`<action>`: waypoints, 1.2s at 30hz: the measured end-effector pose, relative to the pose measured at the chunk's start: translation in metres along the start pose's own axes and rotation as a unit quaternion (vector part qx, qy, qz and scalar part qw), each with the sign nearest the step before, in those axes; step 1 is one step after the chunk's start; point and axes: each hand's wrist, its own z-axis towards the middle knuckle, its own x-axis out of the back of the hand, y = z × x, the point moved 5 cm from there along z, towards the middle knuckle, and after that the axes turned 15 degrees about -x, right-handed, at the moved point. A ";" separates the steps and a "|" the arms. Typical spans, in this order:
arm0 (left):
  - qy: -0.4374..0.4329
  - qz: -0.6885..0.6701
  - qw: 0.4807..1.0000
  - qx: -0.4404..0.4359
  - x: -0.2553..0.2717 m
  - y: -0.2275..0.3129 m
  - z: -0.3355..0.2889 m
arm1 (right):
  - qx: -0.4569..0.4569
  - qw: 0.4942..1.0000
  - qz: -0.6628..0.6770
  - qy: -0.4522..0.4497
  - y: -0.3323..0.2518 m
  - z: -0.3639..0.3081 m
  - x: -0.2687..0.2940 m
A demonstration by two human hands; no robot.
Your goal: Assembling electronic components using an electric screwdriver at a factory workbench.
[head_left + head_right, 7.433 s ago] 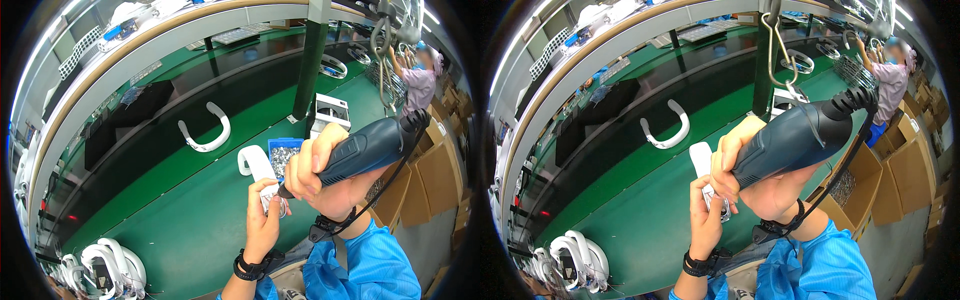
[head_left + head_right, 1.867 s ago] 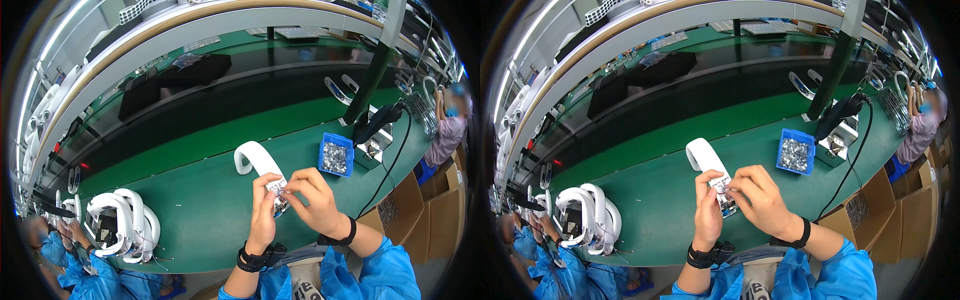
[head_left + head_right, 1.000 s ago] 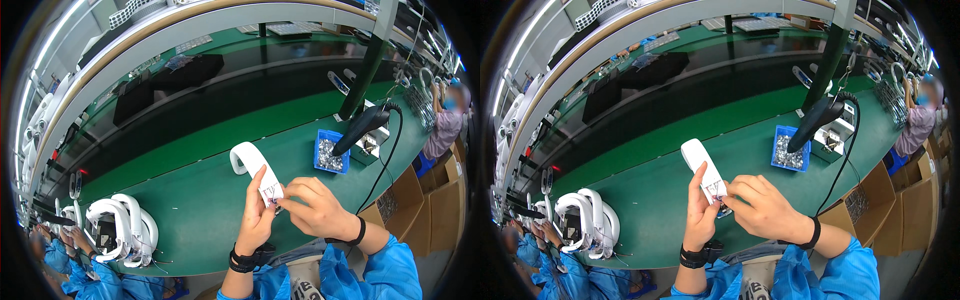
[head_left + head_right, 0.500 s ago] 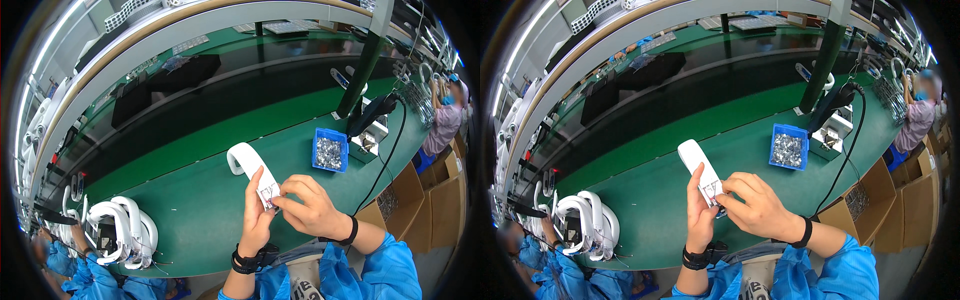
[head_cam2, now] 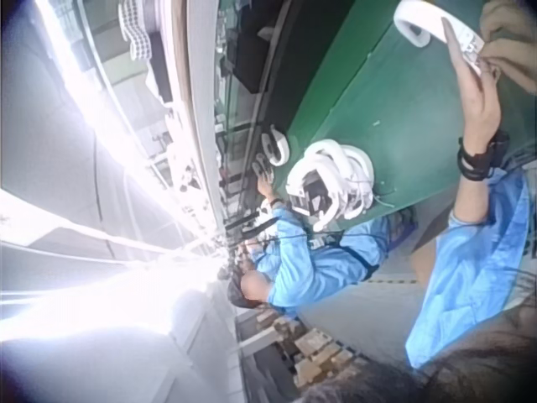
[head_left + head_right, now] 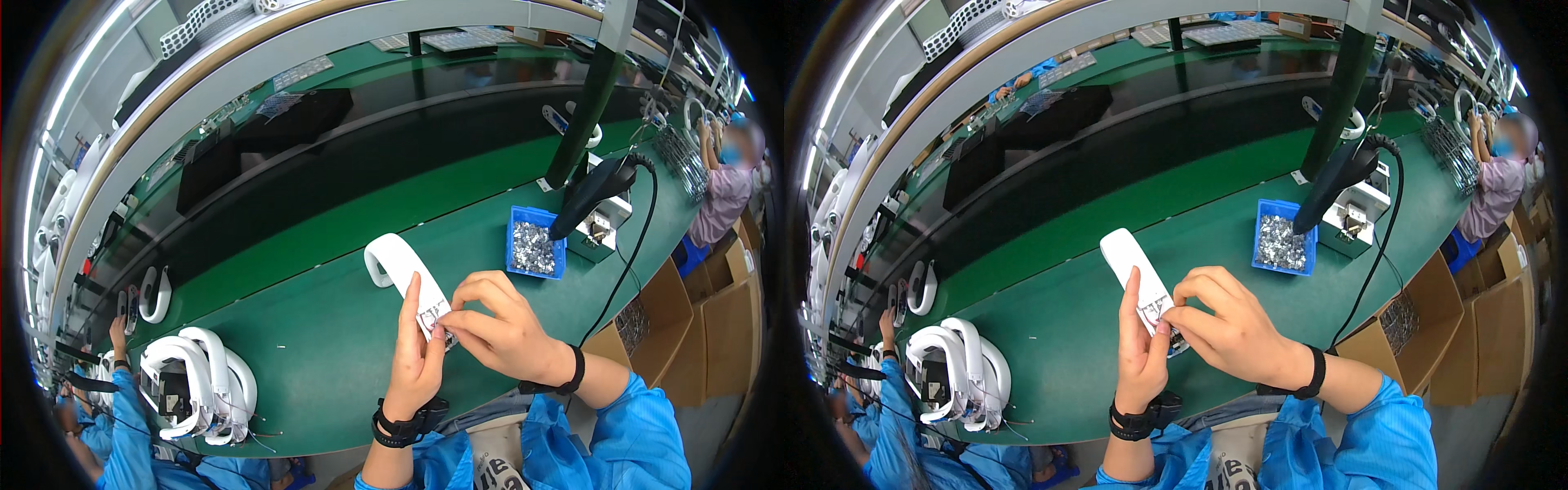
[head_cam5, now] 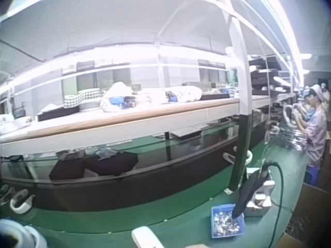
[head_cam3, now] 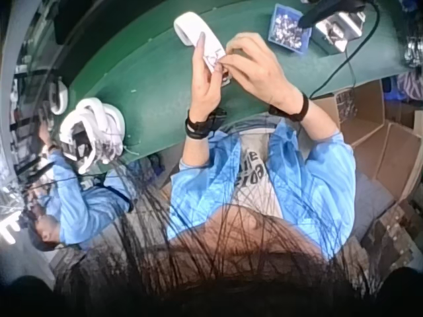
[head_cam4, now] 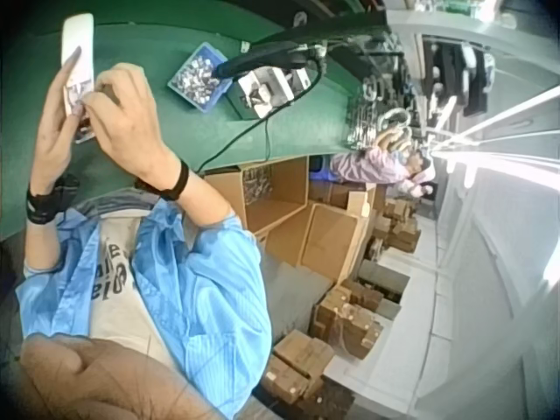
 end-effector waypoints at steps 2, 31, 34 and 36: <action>-0.011 0.015 1.000 -0.003 0.001 0.000 0.000 | -0.009 1.000 0.007 -0.004 0.001 -0.001 -0.002; 0.027 -0.016 0.999 0.014 -0.022 0.004 0.008 | 0.012 0.995 -0.072 -0.071 -0.003 -0.010 0.009; 0.029 -0.048 0.998 0.027 -0.016 0.005 0.005 | 0.010 0.999 -0.033 -0.012 0.002 -0.017 0.020; 0.009 -0.096 0.995 0.014 -0.013 0.003 0.005 | 0.011 1.000 -0.028 -0.009 -0.002 -0.015 0.023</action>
